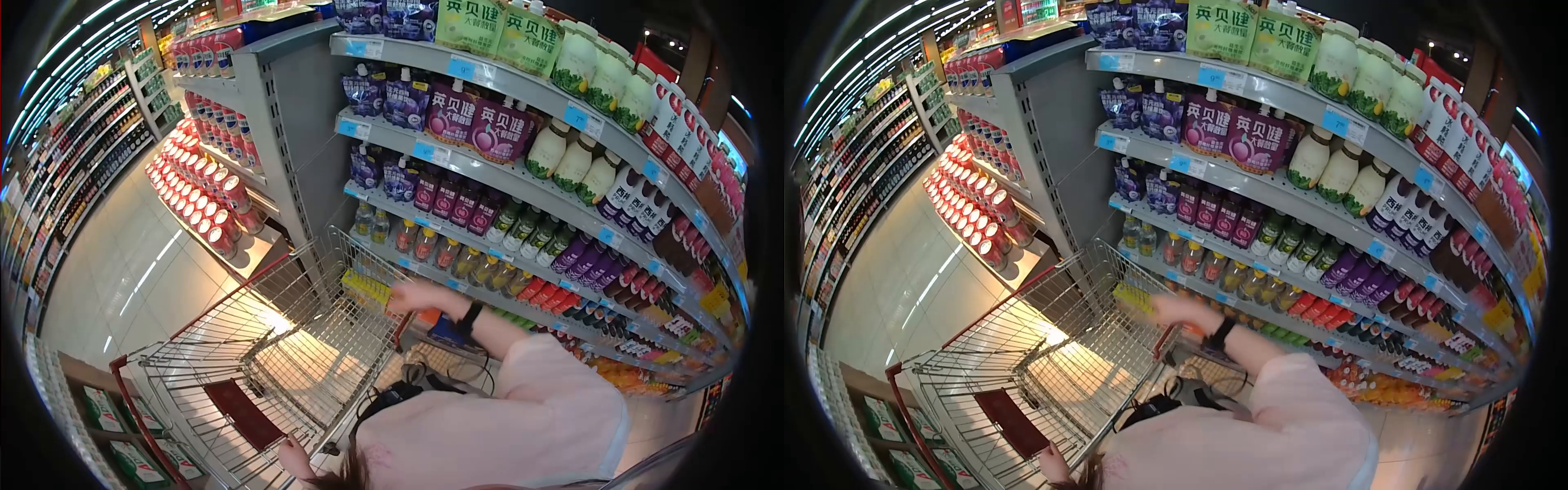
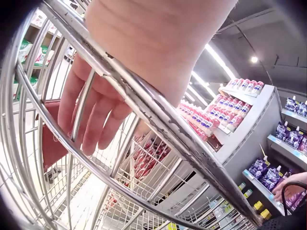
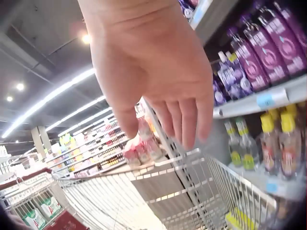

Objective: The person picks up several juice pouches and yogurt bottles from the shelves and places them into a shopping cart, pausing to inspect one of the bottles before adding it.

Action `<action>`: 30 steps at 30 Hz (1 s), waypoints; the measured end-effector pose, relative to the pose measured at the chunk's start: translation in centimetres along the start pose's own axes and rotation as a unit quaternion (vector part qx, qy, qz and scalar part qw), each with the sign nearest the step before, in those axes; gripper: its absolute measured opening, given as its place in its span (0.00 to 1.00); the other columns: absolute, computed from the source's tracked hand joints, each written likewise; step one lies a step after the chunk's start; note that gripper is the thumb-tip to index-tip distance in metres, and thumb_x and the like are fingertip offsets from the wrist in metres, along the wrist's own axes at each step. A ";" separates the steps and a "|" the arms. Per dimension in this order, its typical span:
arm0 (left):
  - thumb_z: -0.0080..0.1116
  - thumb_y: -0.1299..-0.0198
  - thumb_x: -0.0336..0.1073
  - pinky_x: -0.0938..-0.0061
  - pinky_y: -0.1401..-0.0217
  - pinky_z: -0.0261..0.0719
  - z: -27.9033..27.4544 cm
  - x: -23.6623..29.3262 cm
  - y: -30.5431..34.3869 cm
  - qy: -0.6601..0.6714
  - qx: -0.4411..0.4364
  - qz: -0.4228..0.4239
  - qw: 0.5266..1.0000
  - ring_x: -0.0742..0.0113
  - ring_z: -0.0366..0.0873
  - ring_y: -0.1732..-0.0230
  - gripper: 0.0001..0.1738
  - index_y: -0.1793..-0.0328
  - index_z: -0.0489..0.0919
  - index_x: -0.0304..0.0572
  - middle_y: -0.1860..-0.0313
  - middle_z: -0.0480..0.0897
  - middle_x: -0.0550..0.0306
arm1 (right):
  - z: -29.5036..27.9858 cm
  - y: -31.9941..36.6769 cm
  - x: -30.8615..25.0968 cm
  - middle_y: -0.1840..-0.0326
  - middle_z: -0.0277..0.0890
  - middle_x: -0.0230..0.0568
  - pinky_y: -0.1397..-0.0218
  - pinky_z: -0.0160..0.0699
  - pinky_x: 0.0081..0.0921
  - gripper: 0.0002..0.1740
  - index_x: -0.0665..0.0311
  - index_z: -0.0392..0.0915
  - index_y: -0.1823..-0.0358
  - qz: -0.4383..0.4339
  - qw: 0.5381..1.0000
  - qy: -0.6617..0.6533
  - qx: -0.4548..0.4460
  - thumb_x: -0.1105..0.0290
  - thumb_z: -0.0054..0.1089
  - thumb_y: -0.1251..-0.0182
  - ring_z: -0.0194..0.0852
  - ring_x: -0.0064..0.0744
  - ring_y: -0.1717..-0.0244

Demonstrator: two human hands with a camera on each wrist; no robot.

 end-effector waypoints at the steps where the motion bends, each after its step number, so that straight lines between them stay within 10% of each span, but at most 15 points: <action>1: 0.47 0.37 0.50 0.55 0.75 0.70 -0.2 0.2 0.1 -0.002 -0.008 -0.014 1.000 0.42 0.74 0.77 0.26 0.78 0.77 0.35 0.83 0.76 0.41 | -2.6 -0.9 1.7 0.52 0.73 0.52 0.54 0.73 0.36 0.28 0.66 0.69 0.45 -0.095 0.977 0.015 0.188 0.52 0.52 0.41 0.74 0.45 0.53; 5: 0.48 0.38 0.51 0.55 0.74 0.71 -1.3 1.2 0.8 -0.028 0.066 -0.064 0.995 0.43 0.75 0.76 0.27 0.78 0.78 0.35 0.82 0.76 0.42 | -18.6 1.9 -1.3 0.47 0.69 0.53 0.51 0.73 0.37 0.26 0.66 0.66 0.45 -0.173 0.832 0.066 0.522 0.64 0.56 0.46 0.72 0.51 0.51; 6: 0.49 0.38 0.50 0.56 0.72 0.71 -1.5 1.4 1.0 -0.028 0.052 -0.074 0.996 0.43 0.75 0.75 0.26 0.77 0.78 0.34 0.80 0.77 0.42 | -21.9 3.3 -3.0 0.47 0.68 0.50 0.49 0.71 0.38 0.25 0.66 0.65 0.45 -0.106 0.859 0.040 0.499 0.67 0.55 0.46 0.70 0.49 0.49; 13: 0.53 0.41 0.48 0.55 0.70 0.70 -0.9 0.7 1.1 -0.010 0.120 -0.080 0.990 0.42 0.74 0.73 0.23 0.78 0.76 0.34 0.79 0.75 0.41 | -35.6 -0.4 -2.8 0.57 0.73 0.55 0.53 0.74 0.36 0.25 0.69 0.67 0.47 -0.009 0.600 0.323 0.732 0.73 0.56 0.49 0.73 0.45 0.52; 16: 0.53 0.41 0.47 0.55 0.71 0.70 -0.4 0.1 1.2 -0.047 0.138 -0.132 0.981 0.43 0.75 0.73 0.22 0.79 0.75 0.36 0.78 0.76 0.43 | -37.4 -1.0 -2.9 0.68 0.77 0.53 0.59 0.77 0.36 0.19 0.66 0.71 0.53 0.036 0.698 0.255 0.668 0.74 0.55 0.49 0.78 0.45 0.63; 17: 0.53 0.41 0.46 0.55 0.71 0.71 -0.6 0.1 1.3 -0.039 0.157 -0.142 0.976 0.44 0.75 0.73 0.21 0.79 0.75 0.37 0.78 0.76 0.44 | -37.5 -2.0 -2.4 0.75 0.78 0.48 0.63 0.78 0.40 0.12 0.64 0.75 0.60 -0.015 0.592 0.290 0.752 0.74 0.53 0.48 0.79 0.46 0.70; 19: 0.54 0.41 0.46 0.55 0.71 0.71 -0.5 -0.1 1.3 -0.041 0.169 -0.144 0.974 0.44 0.75 0.73 0.21 0.79 0.75 0.37 0.78 0.76 0.44 | -36.5 -0.5 -3.6 0.76 0.77 0.49 0.63 0.76 0.39 0.07 0.64 0.75 0.68 -0.048 0.691 0.237 0.681 0.74 0.56 0.50 0.78 0.47 0.69; 22: 0.54 0.42 0.45 0.55 0.70 0.71 -0.8 0.4 1.4 -0.035 0.155 -0.150 0.976 0.43 0.75 0.72 0.20 0.79 0.75 0.36 0.77 0.77 0.43 | -34.7 0.8 -5.1 0.77 0.75 0.48 0.64 0.74 0.41 0.07 0.63 0.74 0.73 -0.145 0.721 0.206 0.645 0.73 0.61 0.53 0.76 0.49 0.69; 30: 0.57 0.44 0.42 0.57 0.66 0.75 -2.1 2.0 2.0 -0.061 0.155 -0.163 0.972 0.44 0.78 0.69 0.16 0.71 0.81 0.34 0.74 0.80 0.43 | -36.6 -3.4 -8.6 0.53 0.73 0.47 0.42 0.64 0.40 0.14 0.62 0.80 0.66 -0.177 0.701 0.226 0.653 0.65 0.67 0.55 0.68 0.46 0.47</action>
Point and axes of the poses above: each hand's wrist, its own y-axis away from the middle knuckle, its own z-axis out of the palm, x = y × z, the point moved 4 cm from there along -y, towards the middle knuckle
